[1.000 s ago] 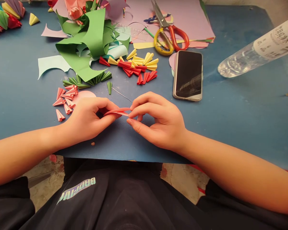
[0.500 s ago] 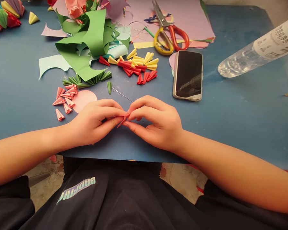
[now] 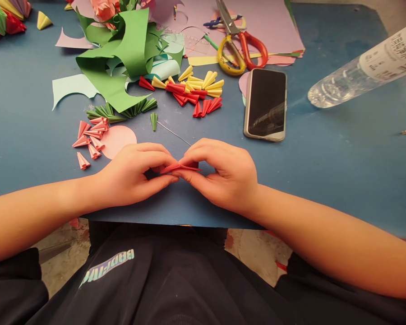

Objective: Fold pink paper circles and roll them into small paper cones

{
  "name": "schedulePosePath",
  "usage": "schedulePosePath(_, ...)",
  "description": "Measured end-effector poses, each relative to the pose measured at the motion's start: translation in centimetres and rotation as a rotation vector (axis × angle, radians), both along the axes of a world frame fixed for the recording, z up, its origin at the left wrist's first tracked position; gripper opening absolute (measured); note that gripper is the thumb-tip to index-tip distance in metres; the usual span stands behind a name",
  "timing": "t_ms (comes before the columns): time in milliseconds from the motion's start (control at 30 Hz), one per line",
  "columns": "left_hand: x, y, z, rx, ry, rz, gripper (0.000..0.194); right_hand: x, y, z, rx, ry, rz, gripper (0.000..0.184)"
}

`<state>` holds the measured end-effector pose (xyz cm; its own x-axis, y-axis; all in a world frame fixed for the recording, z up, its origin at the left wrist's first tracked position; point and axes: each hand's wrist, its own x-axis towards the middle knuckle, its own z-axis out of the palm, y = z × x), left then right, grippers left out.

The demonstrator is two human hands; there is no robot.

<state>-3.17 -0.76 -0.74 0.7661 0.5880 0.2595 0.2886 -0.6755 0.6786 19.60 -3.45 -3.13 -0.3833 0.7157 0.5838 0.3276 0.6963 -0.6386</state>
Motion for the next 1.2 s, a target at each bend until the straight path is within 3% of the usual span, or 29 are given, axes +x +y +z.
schedulePosePath(267, -0.14, 0.12, 0.2, 0.039, 0.014, 0.043, 0.012, 0.21, 0.14, 0.02, -0.135, 0.005, 0.051, 0.009)
schedulePosePath(500, -0.07, 0.0, 0.18, 0.058, 0.076, 0.059, 0.013, 0.31, 0.09, -0.09, -0.152, -0.063, 0.072, 0.005)
schedulePosePath(733, 0.06, -0.09, 0.23, 0.027, 0.052, 0.039, 0.008, 0.26, 0.1, 0.05, -0.218, 0.0, 0.097, 0.014)
schedulePosePath(1000, 0.2, -0.17, 0.38, 0.002, 0.083, 0.013, 0.012, -0.3, -0.05, -0.09, -0.099, -0.017, 0.082, 0.012)
schedulePosePath(1200, 0.15, 0.04, 0.23, -0.004, 0.056, -0.049, 0.013, 0.0, -0.31, 0.45, -0.179, -0.005, 0.105, 0.016)
